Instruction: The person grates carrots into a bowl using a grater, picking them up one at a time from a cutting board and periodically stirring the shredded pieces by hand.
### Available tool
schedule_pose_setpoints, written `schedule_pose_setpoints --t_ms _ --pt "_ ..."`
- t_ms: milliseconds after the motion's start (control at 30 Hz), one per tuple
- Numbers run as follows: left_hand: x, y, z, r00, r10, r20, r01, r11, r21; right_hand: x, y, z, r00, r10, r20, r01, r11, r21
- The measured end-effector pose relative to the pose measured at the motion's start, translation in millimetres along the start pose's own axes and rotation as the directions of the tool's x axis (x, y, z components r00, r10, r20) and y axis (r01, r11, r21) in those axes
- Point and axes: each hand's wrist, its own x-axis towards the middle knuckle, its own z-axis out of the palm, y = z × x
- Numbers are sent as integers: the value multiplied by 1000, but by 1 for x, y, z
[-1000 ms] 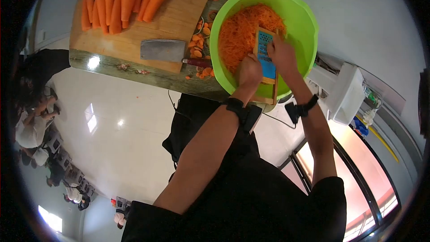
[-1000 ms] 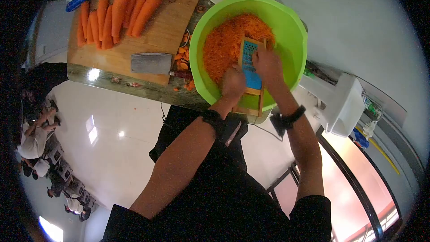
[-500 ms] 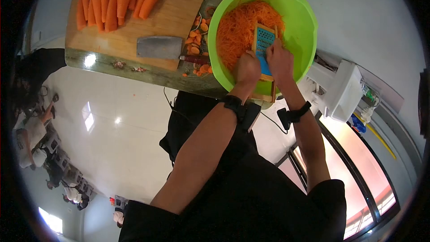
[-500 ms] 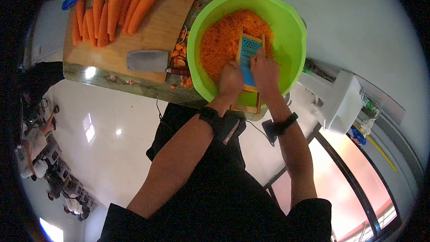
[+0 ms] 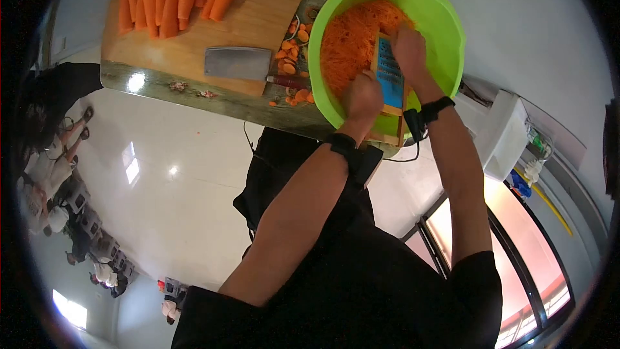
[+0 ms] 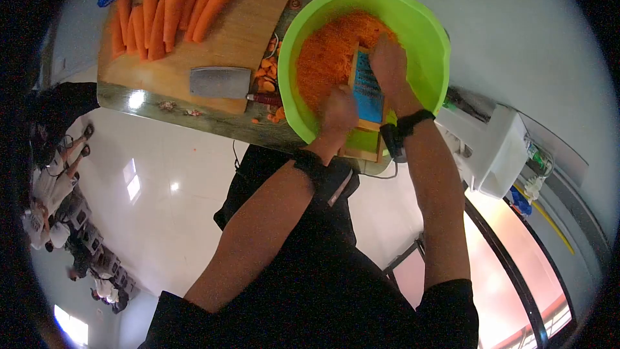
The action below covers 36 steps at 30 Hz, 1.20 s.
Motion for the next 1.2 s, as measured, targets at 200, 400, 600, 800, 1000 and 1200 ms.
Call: schedule_pose_setpoints --t_ms 200,400,600,800,1000,1200 --pt "8 9 -9 967 -158 201 192 968 -159 10 6 8 985 173 4 -162 911 380" --pt "0 -3 12 972 -168 166 188 976 -113 -28 11 -65 632 208 747 -751 -73 656" --pt "9 -44 46 960 147 236 -170 982 77 -79 26 -85 778 8 629 -567 -421 708" --pt "4 -18 10 936 139 323 -254 901 351 -101 23 -113 777 22 629 -603 -260 754" --pt "19 -18 9 856 -73 512 -97 950 298 -111 8 -140 836 7 548 -522 -295 800" --pt "17 6 -16 823 -239 515 205 971 123 -117 -7 -161 876 -89 474 -479 -284 831"
